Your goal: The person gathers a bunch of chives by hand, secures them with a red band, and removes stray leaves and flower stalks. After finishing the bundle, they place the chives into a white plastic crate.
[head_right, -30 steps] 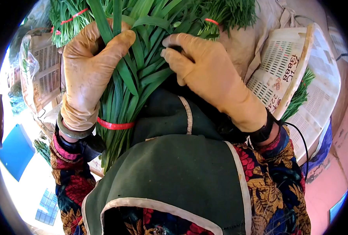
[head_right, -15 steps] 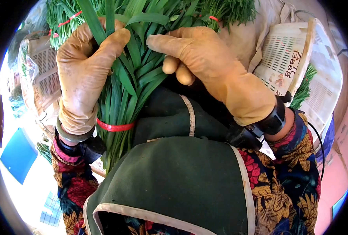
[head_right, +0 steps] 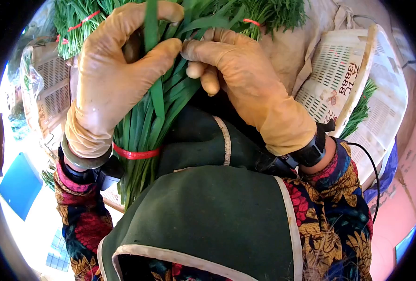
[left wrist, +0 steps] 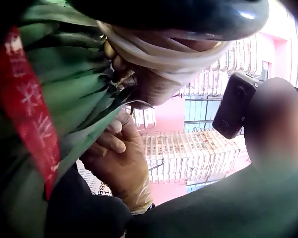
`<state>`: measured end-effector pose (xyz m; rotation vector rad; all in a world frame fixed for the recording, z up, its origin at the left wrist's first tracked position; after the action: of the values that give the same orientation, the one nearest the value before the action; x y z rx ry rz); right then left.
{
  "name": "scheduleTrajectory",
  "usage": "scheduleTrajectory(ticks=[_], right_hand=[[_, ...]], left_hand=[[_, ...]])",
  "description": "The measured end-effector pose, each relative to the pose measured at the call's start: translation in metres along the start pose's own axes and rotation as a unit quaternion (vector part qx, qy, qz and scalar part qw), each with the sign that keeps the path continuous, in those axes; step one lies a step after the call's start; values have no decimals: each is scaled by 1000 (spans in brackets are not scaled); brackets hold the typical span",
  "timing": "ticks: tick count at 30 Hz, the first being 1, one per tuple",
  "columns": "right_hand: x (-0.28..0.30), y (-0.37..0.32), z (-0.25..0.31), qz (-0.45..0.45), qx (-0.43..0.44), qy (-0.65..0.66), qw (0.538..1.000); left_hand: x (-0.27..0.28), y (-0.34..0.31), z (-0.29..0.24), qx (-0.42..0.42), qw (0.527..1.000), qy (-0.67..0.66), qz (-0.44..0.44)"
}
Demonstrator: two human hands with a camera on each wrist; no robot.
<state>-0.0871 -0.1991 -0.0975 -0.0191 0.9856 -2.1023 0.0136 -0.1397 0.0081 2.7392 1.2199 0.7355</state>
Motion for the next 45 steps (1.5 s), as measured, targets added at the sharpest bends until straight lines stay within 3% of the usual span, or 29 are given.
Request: scheduleTrajectory(ticks=[2, 6, 9, 13, 17, 19, 20, 23, 26, 32, 35, 36, 39, 42, 45], right_hand=[[0, -2, -2, 17, -10, 8, 1000], [9, -8, 0, -14, -6, -23, 1000], [15, -15, 3, -29, 13, -29, 999], [15, -24, 10, -6, 44, -47, 998], [10, -22, 17, 18, 90, -69, 993], [4, -22, 23, 29, 143, -44, 988], [2, -23, 28, 34, 170, -33, 984], [1, -21, 27, 21, 156, -46, 987], [2, -17, 23, 29, 124, -69, 989], [7, -16, 23, 39, 101, -63, 992], [-3, -36, 43, 42, 178, -77, 980], [-5, -35, 39, 58, 172, -69, 981], [-12, -64, 68, 104, 333, -127, 928], [-12, -79, 74, 143, 375, -125, 907], [-9, -71, 74, 123, 370, -106, 915]], left_hand=[[-7, 5, -5, -27, 999, 15, 13], [-19, 12, 16, 76, 994, -74, 15], [-21, 23, 17, 133, 975, -162, 75], [-9, 14, 19, 201, 967, -149, -36], [-2, 12, 21, 175, 978, -107, -44], [9, 16, 7, 87, 994, -52, -49], [15, 17, -8, -8, 998, -4, -55], [23, 6, -40, -147, 982, 109, -51], [30, -5, -50, -200, 960, 193, -16], [29, -50, -25, -44, 962, 250, 96], [26, -62, -14, -52, 965, 246, 73], [28, -63, -12, -5, 974, 217, 63], [39, -67, 2, 139, 988, 69, -9], [45, -78, 17, 177, 983, 31, -40], [41, -77, 9, 187, 981, 36, -33]])
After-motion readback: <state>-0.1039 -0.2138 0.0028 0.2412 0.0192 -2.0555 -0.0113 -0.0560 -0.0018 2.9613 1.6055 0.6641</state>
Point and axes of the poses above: each hand's wrist, its own y-axis towards the middle knuckle, its own x-axis out of the back of the hand, z = x × y, the point moved 10 cm from there along y, towards the middle knuckle, and after that the axes turned 15 degrees about -z, right-handed, at the moved point
